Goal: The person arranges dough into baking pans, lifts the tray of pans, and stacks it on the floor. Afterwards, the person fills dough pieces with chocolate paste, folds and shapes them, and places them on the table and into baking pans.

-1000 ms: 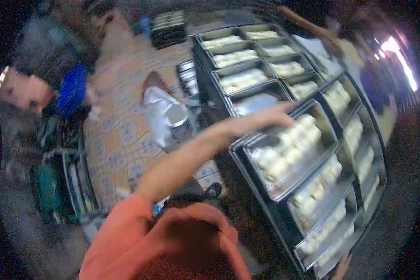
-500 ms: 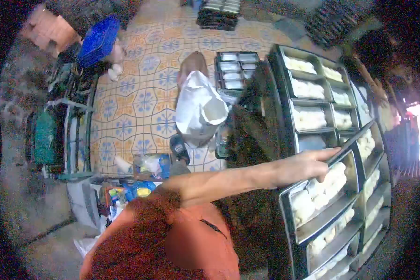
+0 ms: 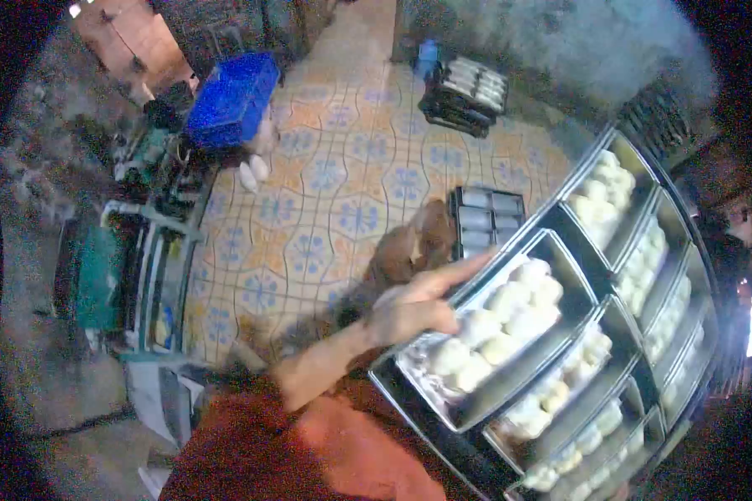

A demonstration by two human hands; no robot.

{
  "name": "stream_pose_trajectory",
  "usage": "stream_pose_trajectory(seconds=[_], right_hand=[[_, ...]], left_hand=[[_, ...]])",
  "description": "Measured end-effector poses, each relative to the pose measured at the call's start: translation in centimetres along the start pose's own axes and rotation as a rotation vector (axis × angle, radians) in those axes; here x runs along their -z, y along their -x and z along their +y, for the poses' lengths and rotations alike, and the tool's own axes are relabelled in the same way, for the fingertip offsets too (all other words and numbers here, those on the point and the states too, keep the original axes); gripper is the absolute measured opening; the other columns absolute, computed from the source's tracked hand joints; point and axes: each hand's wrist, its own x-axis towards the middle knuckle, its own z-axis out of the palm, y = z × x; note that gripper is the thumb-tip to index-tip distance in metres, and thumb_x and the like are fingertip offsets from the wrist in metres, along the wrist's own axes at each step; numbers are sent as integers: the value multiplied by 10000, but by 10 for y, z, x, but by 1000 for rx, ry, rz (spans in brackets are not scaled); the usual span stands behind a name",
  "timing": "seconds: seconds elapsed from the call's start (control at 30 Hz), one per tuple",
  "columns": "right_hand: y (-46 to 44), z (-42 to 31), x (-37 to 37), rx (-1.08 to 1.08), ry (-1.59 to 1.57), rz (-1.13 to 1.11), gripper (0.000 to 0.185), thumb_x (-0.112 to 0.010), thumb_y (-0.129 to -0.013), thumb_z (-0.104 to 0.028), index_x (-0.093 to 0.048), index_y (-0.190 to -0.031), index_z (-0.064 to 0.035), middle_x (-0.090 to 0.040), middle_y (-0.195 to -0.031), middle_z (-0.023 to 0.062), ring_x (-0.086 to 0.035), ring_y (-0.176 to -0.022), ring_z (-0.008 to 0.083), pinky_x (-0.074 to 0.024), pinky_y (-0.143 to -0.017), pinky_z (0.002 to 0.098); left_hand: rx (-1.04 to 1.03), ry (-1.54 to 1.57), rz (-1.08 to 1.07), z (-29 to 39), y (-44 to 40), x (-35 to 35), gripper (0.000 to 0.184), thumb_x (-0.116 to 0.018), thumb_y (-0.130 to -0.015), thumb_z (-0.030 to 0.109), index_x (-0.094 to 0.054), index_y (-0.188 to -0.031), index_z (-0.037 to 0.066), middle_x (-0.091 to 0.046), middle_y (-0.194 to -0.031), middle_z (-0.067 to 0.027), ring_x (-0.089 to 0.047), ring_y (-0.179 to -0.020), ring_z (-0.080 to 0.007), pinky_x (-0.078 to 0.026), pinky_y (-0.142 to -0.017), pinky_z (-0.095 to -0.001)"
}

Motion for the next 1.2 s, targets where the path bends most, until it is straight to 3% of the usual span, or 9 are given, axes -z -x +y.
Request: stream_pose_trajectory(seconds=[0.17,0.47,0.5,0.73,0.77,0.9,0.97,1.07,1.2], right_hand=[[-16,12,-71,274,325,-88,470,-471,-1071,-258,-491,-1430,44,-388,-1548,162,-419,-1389,233,-327,-1142,342],[-63,-123,-339,-157,-253,-365,348,-614,-994,-291,-669,-1161,9,-648,-938,-3,-558,-864,97,-459,-775,272],[-71,-17,-303,-140,-190,-391,345,-619,-993,-287,-664,-1172,5,-639,-936,-4,-560,-863,96,-460,-786,270],[-105,6,-347,-207,-300,-502,420,-621,-983,-313,-639,-1243,17,-656,-1042,31,-576,-952,132,-467,-853,309],[-129,58,-363,-60,-148,-448,326,-622,-998,-317,-668,-1140,-28,-651,-918,-7,-565,-776,71,-447,-677,239],[-112,-9,-341,-163,-366,-558,377,-633,-993,-346,-668,-1155,-7,-670,-930,2,-569,-824,73,-454,-708,254],[-108,10,-337,-270,-153,-507,641,-689,-917,-475,-616,-1275,51,-680,-1091,100,-592,-977,167,-455,-912,302],[-104,43,-336,-322,-154,-450,874,-723,-845,-572,-502,-1406,59,-645,-1120,135,-583,-973,211,-440,-948,312],[-89,-9,-334,-213,-133,-305,690,-715,-899,-476,-590,-1297,74,-640,-1047,104,-570,-854,147,-461,-769,286]], left_hand=[[114,-33,371,45,78,56,1002,-623,-659,204,-259,-1567,-13,-382,-1564,-151,-385,-1434,-222,-245,-1203,-332],[91,-40,733,68,169,201,940,-489,-659,113,-265,-1560,-37,-440,-1516,-164,-454,-1382,-247,-296,-1173,-315],[21,-86,700,7,166,117,940,-477,-654,98,-265,-1560,-35,-428,-1525,-169,-445,-1391,-250,-289,-1182,-325],[-67,31,686,-45,167,139,943,-525,-672,130,-253,-1558,-45,-389,-1556,-163,-408,-1422,-254,-270,-1192,-333],[-71,34,689,-47,160,141,947,-531,-671,136,-253,-1558,-43,-389,-1557,-162,-407,-1422,-253,-270,-1191,-333],[-122,-159,716,-82,191,177,962,-554,-668,161,-255,-1562,-34,-385,-1560,-156,-406,-1421,-248,-273,-1187,-333],[-229,-310,717,-112,217,201,970,-565,-667,173,-256,-1564,-30,-384,-1561,-153,-405,-1421,-245,-274,-1185,-333],[152,-198,739,-21,184,133,879,-575,-765,99,-265,-1585,36,-373,-1574,-105,-372,-1437,-223,-281,-1167,-344],[404,-342,779,3,178,119,738,-648,-914,246,-341,-1564,81,-489,-1476,-74,-472,-1335,-225,-376,-1087,-339]])
